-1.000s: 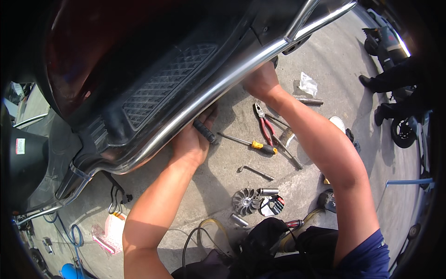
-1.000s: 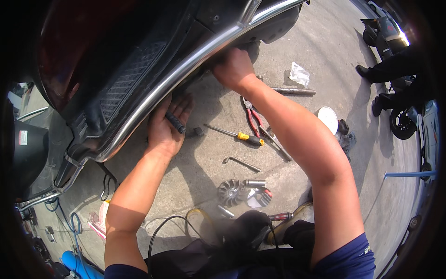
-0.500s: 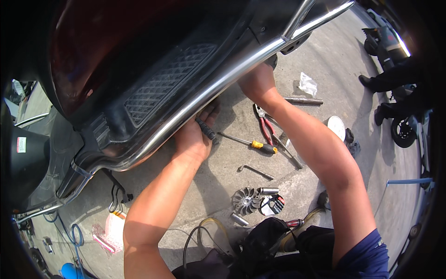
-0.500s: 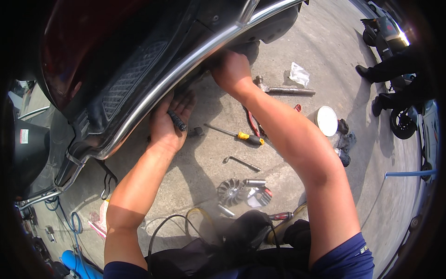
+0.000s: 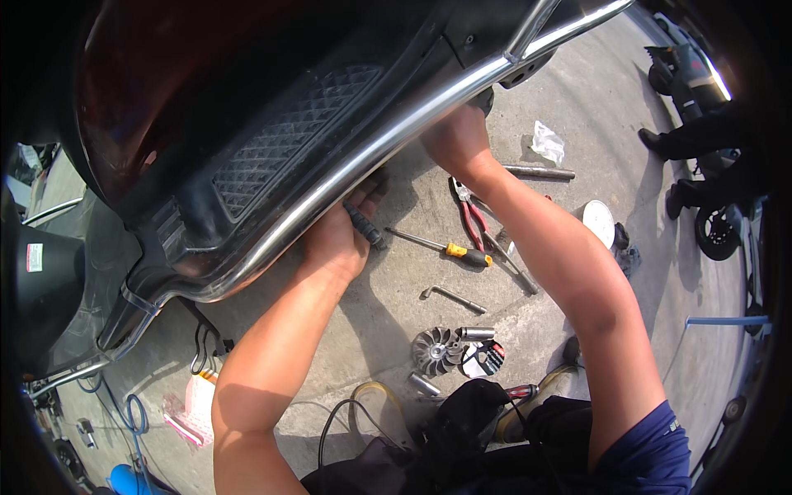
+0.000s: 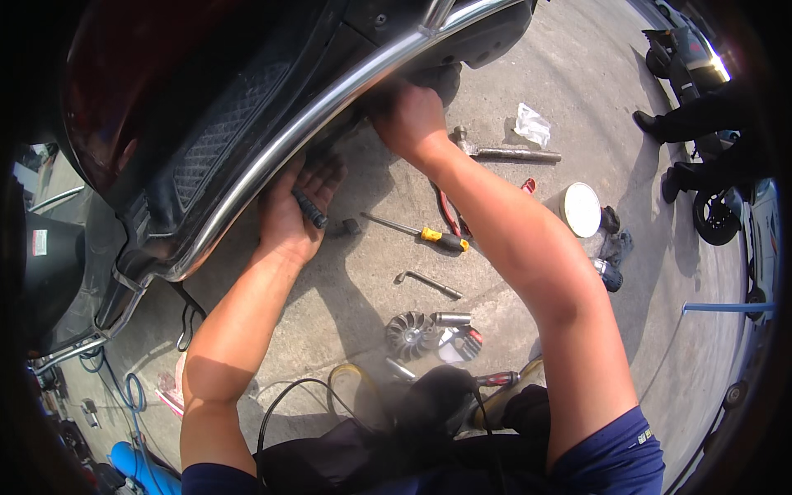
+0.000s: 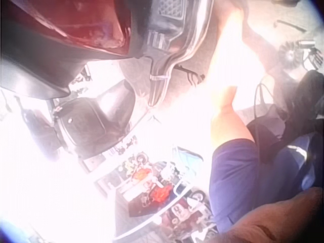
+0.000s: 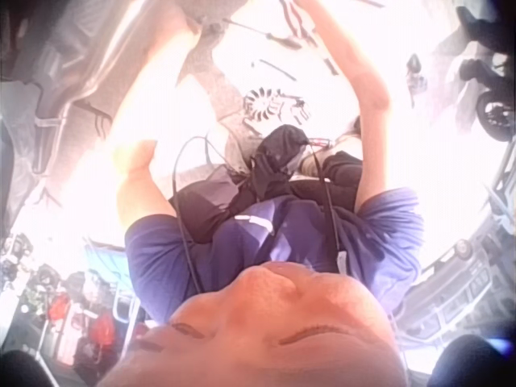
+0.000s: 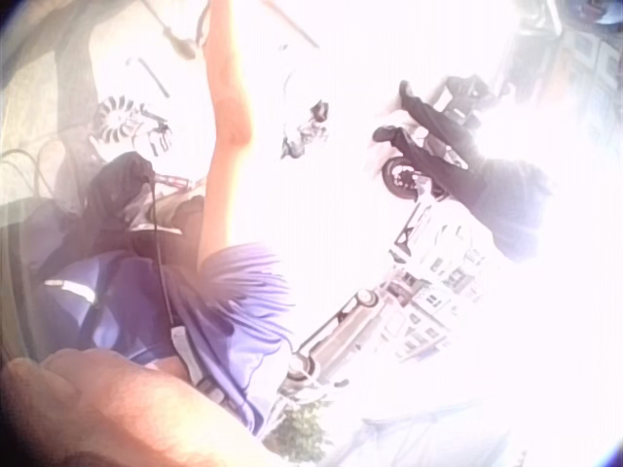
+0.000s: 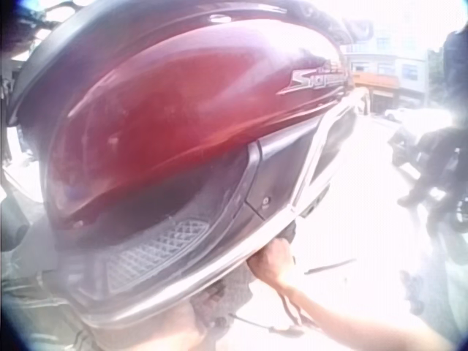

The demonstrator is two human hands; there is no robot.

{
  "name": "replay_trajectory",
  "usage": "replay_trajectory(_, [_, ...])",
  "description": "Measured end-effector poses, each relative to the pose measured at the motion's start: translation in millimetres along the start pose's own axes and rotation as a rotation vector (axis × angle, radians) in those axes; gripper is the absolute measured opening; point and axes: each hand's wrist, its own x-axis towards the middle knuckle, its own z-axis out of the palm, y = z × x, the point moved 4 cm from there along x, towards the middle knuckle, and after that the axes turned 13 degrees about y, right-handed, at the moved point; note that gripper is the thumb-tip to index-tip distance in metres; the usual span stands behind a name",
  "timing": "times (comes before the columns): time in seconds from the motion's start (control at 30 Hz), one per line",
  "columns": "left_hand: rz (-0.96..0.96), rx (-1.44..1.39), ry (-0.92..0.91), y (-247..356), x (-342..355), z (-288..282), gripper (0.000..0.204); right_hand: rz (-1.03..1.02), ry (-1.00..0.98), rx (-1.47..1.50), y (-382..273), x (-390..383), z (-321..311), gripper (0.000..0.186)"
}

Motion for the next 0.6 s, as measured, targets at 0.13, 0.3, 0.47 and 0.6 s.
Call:
replay_trajectory(0.13, [-0.020, 0.002, 0.003, -0.7, -0.8, -0.7, 0.050, 0.065, 0.055, 0.055, 0.2, -1.9, -2.8, 0.019])
replay_trajectory(0.3, [-0.008, -0.007, 0.011, -0.6, -2.4, 0.5, 0.051, 0.049, 0.025, 0.109, 0.1, -1.3, -4.9, 0.017])
replay_trajectory(0.47, [-0.010, -0.094, 0.023, -2.3, -3.2, 3.2, 0.052, 0.054, 0.011, 0.046, 0.6, 1.1, -4.2, 0.017])
replay_trajectory(0.6, [-0.003, -0.050, -0.020, 0.2, -0.4, 2.2, 0.052, 0.067, 0.082, 0.131, -1.0, -2.1, -5.4, 0.017])
